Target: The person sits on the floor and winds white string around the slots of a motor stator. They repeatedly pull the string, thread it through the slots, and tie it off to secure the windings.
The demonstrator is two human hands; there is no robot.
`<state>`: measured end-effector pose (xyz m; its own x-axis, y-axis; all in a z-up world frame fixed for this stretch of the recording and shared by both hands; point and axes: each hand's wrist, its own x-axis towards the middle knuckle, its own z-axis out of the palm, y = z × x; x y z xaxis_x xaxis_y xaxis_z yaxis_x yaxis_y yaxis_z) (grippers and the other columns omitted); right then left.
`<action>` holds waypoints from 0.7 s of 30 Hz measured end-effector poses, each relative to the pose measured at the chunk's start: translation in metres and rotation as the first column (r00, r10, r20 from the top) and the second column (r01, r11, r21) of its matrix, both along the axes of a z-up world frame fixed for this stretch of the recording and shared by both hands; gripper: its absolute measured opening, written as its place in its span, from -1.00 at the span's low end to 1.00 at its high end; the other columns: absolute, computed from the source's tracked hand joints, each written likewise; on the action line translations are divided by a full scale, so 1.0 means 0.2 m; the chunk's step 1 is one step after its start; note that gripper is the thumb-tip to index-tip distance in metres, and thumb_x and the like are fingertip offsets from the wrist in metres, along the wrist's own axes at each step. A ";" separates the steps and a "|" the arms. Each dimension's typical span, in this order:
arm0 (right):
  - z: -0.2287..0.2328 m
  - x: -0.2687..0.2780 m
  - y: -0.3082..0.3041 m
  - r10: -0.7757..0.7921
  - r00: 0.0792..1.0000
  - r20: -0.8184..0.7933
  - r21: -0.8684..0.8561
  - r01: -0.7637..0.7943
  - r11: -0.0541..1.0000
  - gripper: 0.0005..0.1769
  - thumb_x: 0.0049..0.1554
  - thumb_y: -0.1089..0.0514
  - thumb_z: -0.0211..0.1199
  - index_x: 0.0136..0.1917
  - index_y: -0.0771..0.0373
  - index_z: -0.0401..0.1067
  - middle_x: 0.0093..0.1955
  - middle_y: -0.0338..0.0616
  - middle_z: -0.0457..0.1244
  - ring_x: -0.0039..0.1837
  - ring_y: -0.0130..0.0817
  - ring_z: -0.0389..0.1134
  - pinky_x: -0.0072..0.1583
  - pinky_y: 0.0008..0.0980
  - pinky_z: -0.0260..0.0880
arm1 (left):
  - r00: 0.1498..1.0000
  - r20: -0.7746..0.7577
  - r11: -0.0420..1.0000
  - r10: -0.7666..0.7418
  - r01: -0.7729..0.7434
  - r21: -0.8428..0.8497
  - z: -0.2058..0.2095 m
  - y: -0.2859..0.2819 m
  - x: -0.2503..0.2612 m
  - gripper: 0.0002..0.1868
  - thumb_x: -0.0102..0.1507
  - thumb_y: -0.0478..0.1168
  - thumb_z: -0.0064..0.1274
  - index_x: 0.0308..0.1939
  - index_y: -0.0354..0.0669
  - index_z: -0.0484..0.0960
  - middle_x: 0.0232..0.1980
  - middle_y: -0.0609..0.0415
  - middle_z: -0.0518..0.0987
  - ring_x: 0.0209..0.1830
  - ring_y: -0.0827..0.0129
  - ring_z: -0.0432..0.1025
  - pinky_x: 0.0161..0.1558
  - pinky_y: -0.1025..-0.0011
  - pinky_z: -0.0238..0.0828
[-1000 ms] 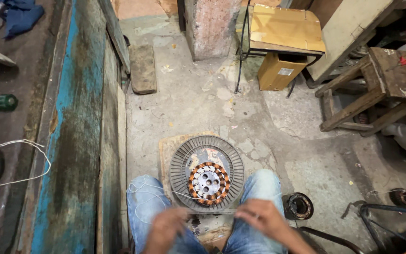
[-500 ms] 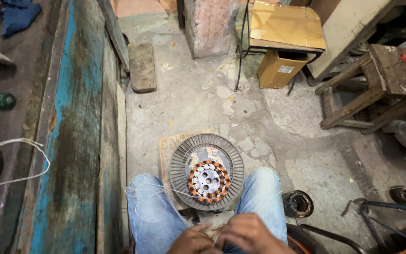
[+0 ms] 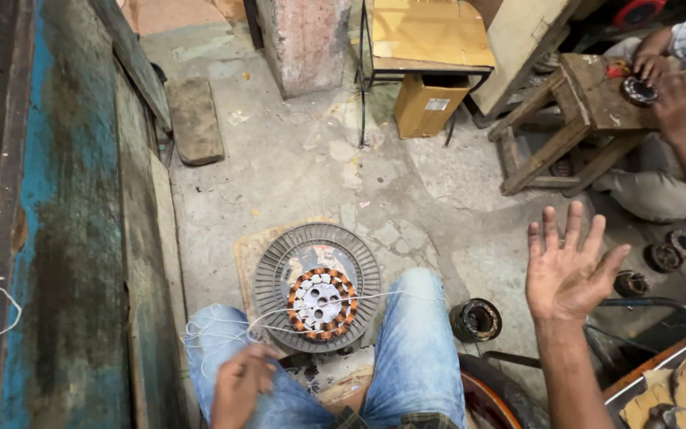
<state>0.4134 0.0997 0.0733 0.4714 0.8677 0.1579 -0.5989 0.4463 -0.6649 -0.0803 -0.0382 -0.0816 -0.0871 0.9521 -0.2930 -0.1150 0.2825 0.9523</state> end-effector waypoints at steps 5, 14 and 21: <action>-0.10 -0.37 -0.13 0.387 0.865 0.320 -0.002 -0.408 0.913 -0.47 0.35 -0.12 0.10 0.42 0.27 0.38 0.38 0.03 0.31 0.47 -0.08 0.26 0.58 -0.04 0.14 | 0.795 -0.381 0.681 -0.473 0.604 0.415 0.00 -0.08 0.28 -0.77 0.39 -0.24 0.08 -0.25 -0.33 0.73 -0.32 -0.07 0.73 -0.32 0.26 0.66 -0.23 0.29 0.57; -0.34 -0.75 -0.40 0.614 -0.226 0.756 -0.535 -0.754 0.381 -0.82 0.30 0.15 0.28 0.15 0.17 0.57 0.02 -0.22 0.48 0.06 -0.35 0.55 0.12 -0.35 0.59 | 0.998 -0.063 0.981 -0.029 0.040 0.190 -0.07 -0.01 -0.16 -0.90 0.24 -0.34 0.12 -0.26 -0.30 0.72 -0.33 0.08 0.63 -0.39 0.47 0.49 -0.36 0.48 0.43; -0.20 -0.17 -0.05 0.249 0.108 0.963 -0.262 0.139 0.955 -0.80 0.13 0.17 0.32 0.00 0.28 0.62 -0.27 -0.16 0.42 -0.29 -0.40 0.37 -0.22 -0.39 0.39 | 0.588 -0.191 0.595 0.786 -0.634 0.494 0.14 0.08 -0.35 -0.61 0.51 -0.11 0.04 -0.07 -0.51 0.53 -0.17 -0.14 0.40 -0.14 0.19 0.29 0.00 0.25 0.32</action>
